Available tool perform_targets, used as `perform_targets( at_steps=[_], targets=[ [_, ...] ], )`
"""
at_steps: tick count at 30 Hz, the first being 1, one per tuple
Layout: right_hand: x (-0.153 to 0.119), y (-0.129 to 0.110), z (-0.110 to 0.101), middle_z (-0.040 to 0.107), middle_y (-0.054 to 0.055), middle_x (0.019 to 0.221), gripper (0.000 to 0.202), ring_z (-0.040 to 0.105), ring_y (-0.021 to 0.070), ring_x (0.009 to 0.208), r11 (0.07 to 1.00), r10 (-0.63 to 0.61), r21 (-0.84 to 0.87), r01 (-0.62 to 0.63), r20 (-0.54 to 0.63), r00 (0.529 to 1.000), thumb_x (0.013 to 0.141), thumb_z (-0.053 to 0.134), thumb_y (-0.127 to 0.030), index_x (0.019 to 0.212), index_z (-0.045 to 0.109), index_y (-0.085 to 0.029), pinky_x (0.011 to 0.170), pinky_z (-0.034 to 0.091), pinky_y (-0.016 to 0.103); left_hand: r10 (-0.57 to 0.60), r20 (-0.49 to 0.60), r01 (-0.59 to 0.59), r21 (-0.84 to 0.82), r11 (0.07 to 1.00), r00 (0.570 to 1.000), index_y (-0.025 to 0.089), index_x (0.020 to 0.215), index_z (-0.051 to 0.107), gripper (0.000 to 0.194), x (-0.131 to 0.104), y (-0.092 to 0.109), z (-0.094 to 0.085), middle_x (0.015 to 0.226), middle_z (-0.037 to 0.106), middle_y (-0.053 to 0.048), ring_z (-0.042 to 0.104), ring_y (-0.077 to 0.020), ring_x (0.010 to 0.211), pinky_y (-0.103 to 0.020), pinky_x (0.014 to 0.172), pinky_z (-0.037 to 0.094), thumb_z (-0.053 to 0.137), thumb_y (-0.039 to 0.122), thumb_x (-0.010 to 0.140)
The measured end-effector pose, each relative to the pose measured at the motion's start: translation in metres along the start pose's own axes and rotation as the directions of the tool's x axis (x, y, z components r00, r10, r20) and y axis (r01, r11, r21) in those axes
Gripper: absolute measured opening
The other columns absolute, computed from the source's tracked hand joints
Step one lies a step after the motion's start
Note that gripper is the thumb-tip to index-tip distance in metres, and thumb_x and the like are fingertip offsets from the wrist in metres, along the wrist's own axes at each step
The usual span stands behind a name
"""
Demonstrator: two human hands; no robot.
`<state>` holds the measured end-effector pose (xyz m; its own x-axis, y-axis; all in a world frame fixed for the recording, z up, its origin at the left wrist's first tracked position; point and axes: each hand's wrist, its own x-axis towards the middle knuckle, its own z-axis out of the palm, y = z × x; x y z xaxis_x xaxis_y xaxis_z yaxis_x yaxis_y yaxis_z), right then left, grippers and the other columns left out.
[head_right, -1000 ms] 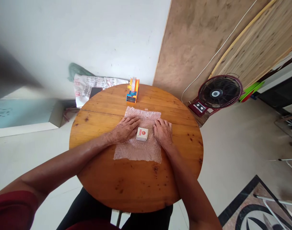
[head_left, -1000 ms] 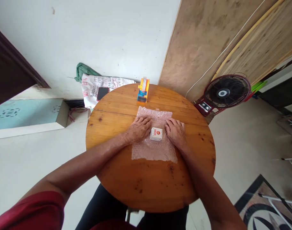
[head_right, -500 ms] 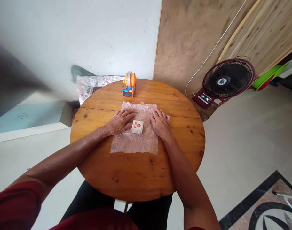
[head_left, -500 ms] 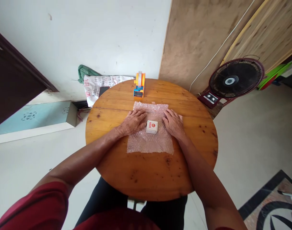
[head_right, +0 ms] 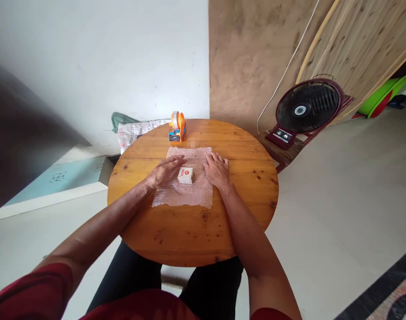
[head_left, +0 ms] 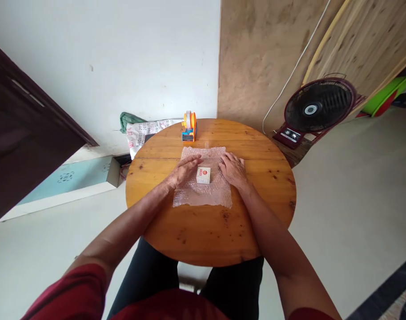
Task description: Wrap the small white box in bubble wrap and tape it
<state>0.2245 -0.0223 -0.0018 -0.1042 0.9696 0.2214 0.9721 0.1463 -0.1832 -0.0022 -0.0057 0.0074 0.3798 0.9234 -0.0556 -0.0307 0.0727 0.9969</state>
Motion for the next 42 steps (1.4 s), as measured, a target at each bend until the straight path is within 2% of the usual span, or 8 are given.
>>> perform_targets(
  at_steps=[5,10,13,17,24,34,39,42],
  targets=[
    [0.001,0.003,0.001,0.052,0.012,0.147,0.039,0.045,0.0292,0.134,1.000,0.013,-0.014,-0.014,-0.028,1.000,0.101,0.041,-0.031,0.134,0.057,-0.020,0.104,0.033,0.043,0.040,0.036,-0.035,-0.150,0.988,0.999,0.012,0.142,0.048,0.079,-0.003,-0.015,-0.001,0.137,0.060,-0.021,0.053,-0.0309,0.133,-0.046,0.114,0.038,0.065,0.057,0.079],
    [0.002,0.010,0.000,0.054,0.012,0.145,0.038,0.048,0.0299,0.131,0.999,0.011,-0.042,-0.013,-0.033,0.999,0.101,0.041,-0.030,0.133,0.059,-0.020,0.102,0.034,0.044,0.026,0.252,-0.029,0.009,1.000,0.967,0.024,0.152,0.034,0.096,-0.010,-0.008,-0.008,0.149,0.048,-0.017,0.055,-0.0326,0.128,-0.049,0.105,0.046,0.076,0.031,0.066],
    [0.002,0.012,-0.001,0.054,0.013,0.145,0.040,0.048,0.0312,0.130,0.998,0.036,-0.045,-0.037,-0.035,0.999,0.100,0.041,-0.031,0.134,0.059,-0.019,0.102,0.035,0.045,0.039,0.345,-0.080,0.107,0.991,0.938,0.023,0.155,0.027,0.103,-0.011,-0.010,-0.005,0.146,0.048,-0.017,0.056,-0.0287,0.125,-0.043,0.103,0.047,0.075,0.021,0.064],
    [0.003,0.015,0.001,0.054,0.013,0.145,0.041,0.048,0.0312,0.129,0.999,0.031,-0.033,-0.032,-0.032,0.999,0.100,0.040,-0.031,0.133,0.060,-0.019,0.102,0.034,0.044,0.091,0.278,-0.141,0.164,0.976,0.956,0.018,0.155,0.028,0.099,-0.010,-0.019,0.001,0.133,0.055,-0.015,0.060,-0.0214,0.109,-0.037,0.099,0.049,0.072,0.017,0.066],
    [0.005,0.021,0.008,0.055,0.012,0.144,0.039,0.050,0.0309,0.127,0.999,0.039,-0.017,-0.040,-0.063,0.997,0.099,0.042,-0.031,0.129,0.062,-0.018,0.102,0.034,0.044,0.172,0.207,-0.173,-0.011,0.985,0.963,0.024,0.155,0.028,0.096,-0.012,-0.009,0.007,0.120,0.061,-0.009,0.062,-0.0179,0.102,-0.032,0.091,0.051,0.075,0.019,0.072],
    [0.003,0.019,0.001,0.056,0.015,0.143,0.038,0.054,0.0331,0.123,0.999,0.031,0.033,-0.027,-0.124,0.992,0.096,0.045,-0.030,0.125,0.065,-0.017,0.101,0.037,0.048,0.228,0.241,-0.297,0.305,0.905,0.943,0.019,0.155,0.028,0.091,-0.004,-0.035,0.007,0.126,0.060,-0.011,0.061,-0.0222,0.109,-0.043,0.105,0.046,0.074,0.022,0.076],
    [-0.006,0.005,-0.022,0.070,0.011,0.116,0.030,0.062,0.0267,0.107,0.959,-0.063,0.240,0.152,-0.340,0.938,0.094,0.046,-0.029,0.107,0.071,-0.018,0.098,0.043,0.042,0.232,0.251,-0.297,0.259,0.919,0.940,0.018,0.158,0.019,0.097,-0.005,-0.035,0.007,0.127,0.059,-0.013,0.062,-0.0224,0.108,-0.043,0.102,0.049,0.072,0.022,0.077],
    [-0.017,-0.015,-0.033,0.072,0.007,0.104,0.027,0.066,0.0201,0.087,0.851,-0.156,0.444,0.280,-0.295,0.943,0.093,0.050,-0.034,0.109,0.069,-0.021,0.082,0.051,0.034,0.255,0.265,-0.320,0.237,0.918,0.930,0.018,0.158,0.014,0.099,-0.005,-0.034,0.008,0.126,0.060,-0.013,0.062,-0.0230,0.110,-0.044,0.104,0.048,0.071,0.021,0.077]
  ],
)
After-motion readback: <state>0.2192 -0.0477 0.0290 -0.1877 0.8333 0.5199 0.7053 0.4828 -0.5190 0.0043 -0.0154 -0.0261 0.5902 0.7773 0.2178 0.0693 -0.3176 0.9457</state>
